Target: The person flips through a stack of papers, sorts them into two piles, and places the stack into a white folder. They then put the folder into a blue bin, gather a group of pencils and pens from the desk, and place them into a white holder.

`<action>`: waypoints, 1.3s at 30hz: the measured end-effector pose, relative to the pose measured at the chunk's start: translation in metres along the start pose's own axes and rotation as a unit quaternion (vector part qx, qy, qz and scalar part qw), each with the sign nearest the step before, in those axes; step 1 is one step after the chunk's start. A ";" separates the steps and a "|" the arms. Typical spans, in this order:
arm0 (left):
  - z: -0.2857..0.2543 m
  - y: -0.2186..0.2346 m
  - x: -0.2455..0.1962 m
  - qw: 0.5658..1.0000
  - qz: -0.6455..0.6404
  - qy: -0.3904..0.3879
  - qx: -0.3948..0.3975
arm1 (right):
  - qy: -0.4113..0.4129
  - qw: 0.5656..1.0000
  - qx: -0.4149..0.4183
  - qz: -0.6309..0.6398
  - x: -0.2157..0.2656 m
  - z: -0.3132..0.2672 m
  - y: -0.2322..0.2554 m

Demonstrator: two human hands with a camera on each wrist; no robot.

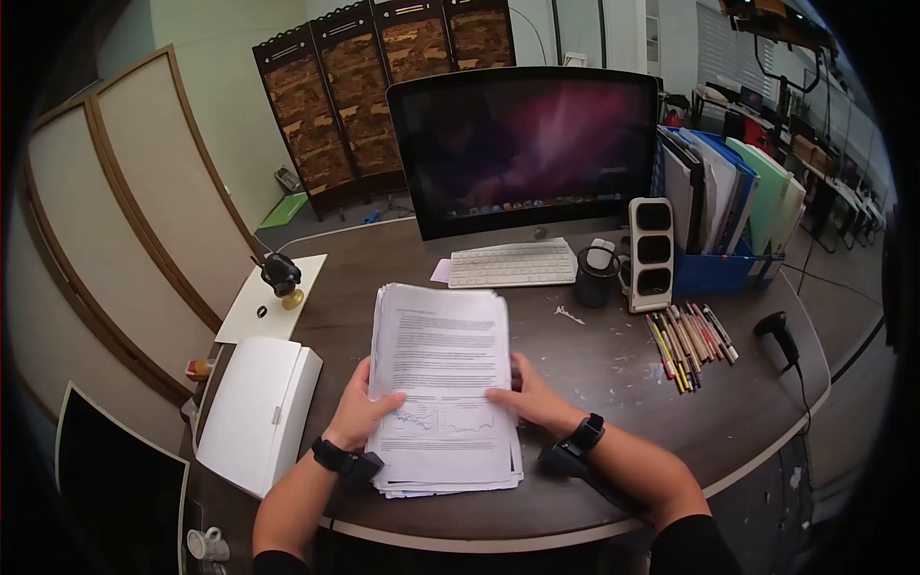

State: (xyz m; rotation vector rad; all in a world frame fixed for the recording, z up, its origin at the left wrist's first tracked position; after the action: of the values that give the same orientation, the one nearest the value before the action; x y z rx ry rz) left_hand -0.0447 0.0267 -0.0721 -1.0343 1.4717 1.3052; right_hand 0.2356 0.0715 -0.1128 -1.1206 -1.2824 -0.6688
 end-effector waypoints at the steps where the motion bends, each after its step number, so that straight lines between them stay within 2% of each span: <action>1: -0.001 -0.010 -0.013 0.998 -0.029 -0.047 -0.005 | 0.033 0.998 -0.036 0.028 0.011 -0.007 0.002; 3: 0.000 -0.026 -0.027 0.988 -0.083 -0.127 -0.013 | 0.059 0.996 -0.012 0.062 0.035 -0.011 0.016; 4: 0.002 -0.035 -0.032 0.988 -0.085 -0.128 -0.010 | 0.084 0.992 0.014 0.096 0.049 -0.014 0.023; 6: 0.007 -0.051 -0.046 0.966 -0.066 -0.245 -0.040 | 0.183 0.978 0.011 0.096 0.079 -0.026 0.028; 7: 0.011 -0.059 -0.046 0.962 -0.078 -0.256 -0.049 | 0.234 0.969 -0.004 0.082 0.091 -0.032 0.029; 8: 0.015 -0.064 -0.049 0.965 -0.016 -0.257 -0.048 | 0.285 0.956 -0.020 0.067 0.100 -0.040 0.031; 10: 0.021 -0.070 -0.048 0.929 0.185 -0.317 -0.048 | 0.298 0.952 -0.049 0.051 0.104 -0.051 0.039; 12: 0.035 -0.080 -0.025 0.924 0.199 -0.324 -0.037 | 0.351 0.931 -0.088 -0.052 0.093 -0.059 0.055; 14: 0.038 -0.090 -0.021 0.919 0.214 -0.331 -0.029 | 0.331 0.935 -0.096 -0.083 0.081 -0.062 0.072; 16: 0.036 -0.093 -0.030 0.949 0.089 -0.295 -0.066 | 0.348 0.932 -0.082 -0.064 0.079 -0.063 0.081; 17: 0.036 -0.094 -0.030 0.953 0.041 -0.295 -0.051 | 0.353 0.932 -0.070 -0.041 0.080 -0.064 0.084; 21: 0.033 -0.098 -0.057 0.957 -0.040 -0.279 -0.063 | 0.376 0.915 -0.087 -0.119 0.084 -0.058 0.077; 22: 0.035 -0.095 -0.061 0.949 -0.045 -0.305 -0.070 | 0.377 0.914 -0.087 -0.119 0.087 -0.057 0.077; 25: 0.036 -0.088 -0.085 0.930 -0.063 -0.351 -0.089 | 0.401 0.913 -0.056 0.048 0.115 -0.061 0.066; 26: 0.033 -0.087 -0.093 0.922 -0.077 -0.366 -0.099 | 0.401 0.913 -0.055 0.048 0.116 -0.060 0.065; 28: 0.029 -0.090 -0.099 0.920 -0.052 -0.373 -0.110 | 0.419 0.904 -0.076 -0.031 0.117 -0.060 0.062; 32: 0.028 -0.089 -0.104 0.919 -0.046 -0.375 -0.113 | 0.458 0.885 -0.080 -0.014 0.139 -0.063 0.056; 33: 0.028 -0.088 -0.104 0.918 -0.041 -0.378 -0.113 | 0.492 0.867 -0.084 -0.015 0.145 -0.064 0.054; 34: 0.028 -0.088 -0.105 0.918 -0.040 -0.378 -0.113 | 0.492 0.867 -0.083 -0.015 0.151 -0.064 0.055; 35: 0.026 -0.089 -0.107 0.918 -0.035 -0.382 -0.105 | 0.555 0.807 -0.097 -0.177 0.160 -0.069 0.055; 36: 0.024 -0.090 -0.108 0.918 -0.030 -0.384 -0.097 | 0.599 0.720 -0.109 -0.333 0.169 -0.074 0.051; 37: 0.024 -0.090 -0.109 0.918 -0.031 -0.383 -0.097 | 0.645 0.677 -0.091 -0.344 0.185 -0.081 0.036; 38: 0.024 -0.089 -0.112 0.910 -0.037 -0.403 -0.089 | 0.644 0.678 -0.091 -0.344 0.191 -0.088 0.034; 39: 0.025 -0.087 -0.114 0.901 -0.044 -0.424 -0.082 | 0.601 0.695 -0.076 -0.387 0.195 -0.091 0.034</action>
State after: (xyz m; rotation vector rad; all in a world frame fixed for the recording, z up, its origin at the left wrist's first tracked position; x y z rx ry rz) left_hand 0.0708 0.0463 0.0141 -0.4903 0.6501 1.5501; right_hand 0.3442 0.0367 0.0731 0.0134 -0.4274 -1.7812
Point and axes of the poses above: each hand's wrist, its own z-axis towards the middle knuckle, its own y-axis out of the back of the hand, x = y × z, the point moved 2 cm from there along z, towards the middle knuckle, and after that the axes turned 14 degrees about z, right-handed, at the moved point
